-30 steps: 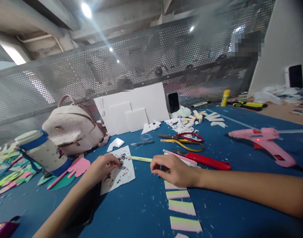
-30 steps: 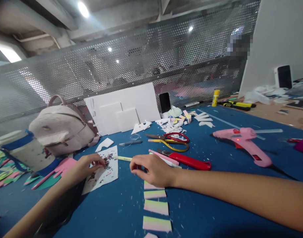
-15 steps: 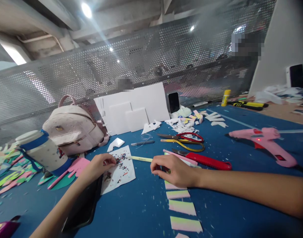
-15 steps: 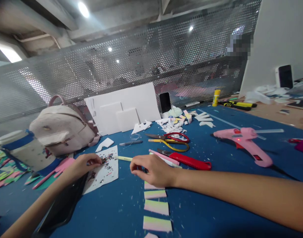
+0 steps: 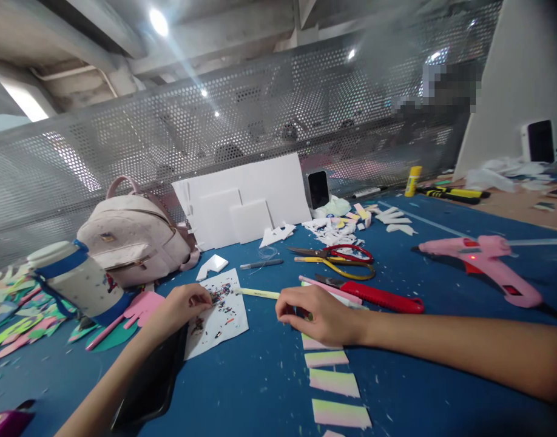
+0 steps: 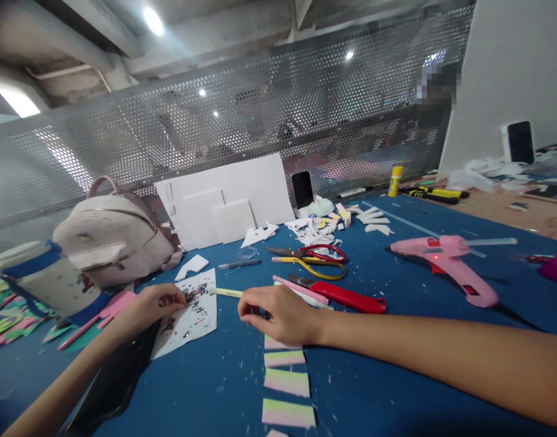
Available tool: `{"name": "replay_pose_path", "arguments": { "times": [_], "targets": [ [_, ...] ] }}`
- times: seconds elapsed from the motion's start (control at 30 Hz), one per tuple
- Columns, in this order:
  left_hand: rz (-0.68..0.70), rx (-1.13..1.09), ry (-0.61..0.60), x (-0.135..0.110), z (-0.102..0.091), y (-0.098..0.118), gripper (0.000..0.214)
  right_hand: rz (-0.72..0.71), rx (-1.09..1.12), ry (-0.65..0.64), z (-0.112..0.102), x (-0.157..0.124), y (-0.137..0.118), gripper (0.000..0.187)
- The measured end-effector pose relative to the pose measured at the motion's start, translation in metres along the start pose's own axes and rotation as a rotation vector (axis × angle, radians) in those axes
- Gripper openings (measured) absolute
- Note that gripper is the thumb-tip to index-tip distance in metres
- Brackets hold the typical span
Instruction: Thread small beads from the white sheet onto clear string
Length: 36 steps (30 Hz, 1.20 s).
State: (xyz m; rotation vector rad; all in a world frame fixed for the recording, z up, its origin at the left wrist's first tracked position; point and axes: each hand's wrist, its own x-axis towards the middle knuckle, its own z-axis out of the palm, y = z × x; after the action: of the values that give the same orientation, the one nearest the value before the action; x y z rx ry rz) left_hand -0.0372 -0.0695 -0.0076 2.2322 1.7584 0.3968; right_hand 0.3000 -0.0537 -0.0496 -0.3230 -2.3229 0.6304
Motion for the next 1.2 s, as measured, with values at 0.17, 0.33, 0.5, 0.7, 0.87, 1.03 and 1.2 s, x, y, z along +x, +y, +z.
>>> {"name": "replay_pose_path", "arguments": {
  "times": [0.17,0.33,0.5,0.7,0.87,1.03,1.2],
  "targets": [
    [-0.030,0.005,-0.012,0.000,0.002,0.007,0.019,0.001,-0.002,0.000,0.000,0.000,0.000,0.007],
    [-0.042,0.003,-0.014,0.001,0.004,0.010,0.021,0.002,-0.002,-0.004,0.000,0.000,0.000,0.007],
    [-0.040,0.002,0.009,0.002,0.005,0.008,0.020,0.004,0.000,-0.005,0.000,0.000,0.000,0.007],
    [-0.017,-0.043,0.015,0.002,0.005,0.013,0.011,0.007,0.001,0.000,0.000,0.000,0.001,0.006],
    [0.004,-0.077,-0.020,0.001,0.004,0.023,0.010,0.009,0.004,0.002,0.001,0.000,0.000,0.007],
    [0.015,-0.100,-0.051,0.002,0.007,0.023,0.016,0.007,0.008,0.001,0.000,0.000,-0.001,0.007],
    [0.032,-0.118,-0.090,0.001,0.007,0.020,0.016,0.008,0.007,-0.001,-0.001,0.001,-0.002,0.007]
  ]
}}
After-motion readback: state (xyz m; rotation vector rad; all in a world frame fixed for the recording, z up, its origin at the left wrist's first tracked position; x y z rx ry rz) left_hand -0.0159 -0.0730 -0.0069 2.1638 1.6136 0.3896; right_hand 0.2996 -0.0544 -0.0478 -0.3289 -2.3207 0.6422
